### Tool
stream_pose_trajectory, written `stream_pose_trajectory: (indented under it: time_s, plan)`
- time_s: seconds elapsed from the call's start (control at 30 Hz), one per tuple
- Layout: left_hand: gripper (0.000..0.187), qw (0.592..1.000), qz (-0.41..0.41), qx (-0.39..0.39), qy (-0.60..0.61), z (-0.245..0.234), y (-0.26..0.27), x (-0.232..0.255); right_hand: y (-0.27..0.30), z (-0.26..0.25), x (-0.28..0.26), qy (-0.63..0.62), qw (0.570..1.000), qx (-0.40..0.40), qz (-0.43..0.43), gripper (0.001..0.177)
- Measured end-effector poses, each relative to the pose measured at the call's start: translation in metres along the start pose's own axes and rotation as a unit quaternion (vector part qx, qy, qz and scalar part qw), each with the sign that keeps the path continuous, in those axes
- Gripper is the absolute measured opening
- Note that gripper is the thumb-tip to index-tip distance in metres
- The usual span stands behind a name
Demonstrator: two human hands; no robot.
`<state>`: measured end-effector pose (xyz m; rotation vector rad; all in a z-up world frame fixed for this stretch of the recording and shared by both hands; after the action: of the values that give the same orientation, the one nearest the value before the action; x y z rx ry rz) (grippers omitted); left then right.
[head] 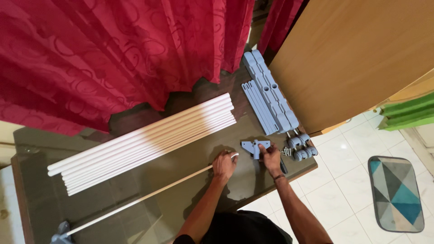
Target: The person assembles a curtain rod system on a glass table. They insert white rods into grey brackets, attach end caps, and use a screwdriver to secure components. The person repeatedly handles rods and brackets, aligning and fastening them together.
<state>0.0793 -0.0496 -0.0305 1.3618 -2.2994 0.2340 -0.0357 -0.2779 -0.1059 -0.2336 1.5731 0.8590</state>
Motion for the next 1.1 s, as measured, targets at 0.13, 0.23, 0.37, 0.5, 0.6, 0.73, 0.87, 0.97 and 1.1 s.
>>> stream_pose_trajectory:
  time_s: [0.13,0.23,0.37,0.5,0.6,0.73,0.87,0.97,1.1]
  plan:
    - [0.028,1.000,0.016,0.013,-0.006,0.013,-0.002,-0.006,-0.008,-0.007,-0.013,0.082,0.995,0.004,-0.047,0.073]
    - [0.039,0.999,0.038,0.022,-0.002,0.019,-0.002,-0.010,-0.003,-0.004,-0.022,0.190,0.978,0.019,-0.085,0.070]
    - [0.040,0.996,0.060,0.032,-0.051,0.023,0.003,-0.009,0.022,0.011,-0.044,0.271,0.941,0.028,-0.199,0.065]
    - [0.038,0.997,0.052,0.029,-0.050,0.020,0.002,-0.009,0.040,0.031,-0.058,0.389,0.898,0.033,-0.204,0.066]
    - [0.037,0.997,0.056,0.031,-0.040,0.017,0.001,-0.008,0.046,0.058,-0.083,0.453,0.837,-0.040,-0.303,0.061]
    - [0.035,0.999,0.046,0.010,-0.026,0.021,0.000,-0.012,0.034,0.057,-0.094,0.432,0.860,-0.039,-0.269,0.037]
    - [0.033,0.998,0.054,0.034,0.000,0.021,0.000,-0.013,0.019,0.054,-0.089,0.441,0.871,-0.016,-0.217,0.029]
    - [0.033,0.997,0.058,0.049,0.010,0.019,-0.003,-0.014,0.008,0.049,-0.082,0.465,0.871,0.000,-0.162,0.029]
    - [0.032,0.998,0.051,0.036,0.020,0.020,-0.004,-0.016,0.013,0.048,-0.088,0.413,0.889,0.021,-0.196,0.046]
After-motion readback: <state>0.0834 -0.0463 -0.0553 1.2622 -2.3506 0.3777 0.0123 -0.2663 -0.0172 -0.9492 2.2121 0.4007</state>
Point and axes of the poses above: each hand's wrist, its own y-axis away from the middle knuckle, its own z-axis out of the palm, x = y × z, the point moved 9 cm from there along -y, towards the middle knuckle, and after that the axes turned 13 degrees about -y, right-handed, at the moved point
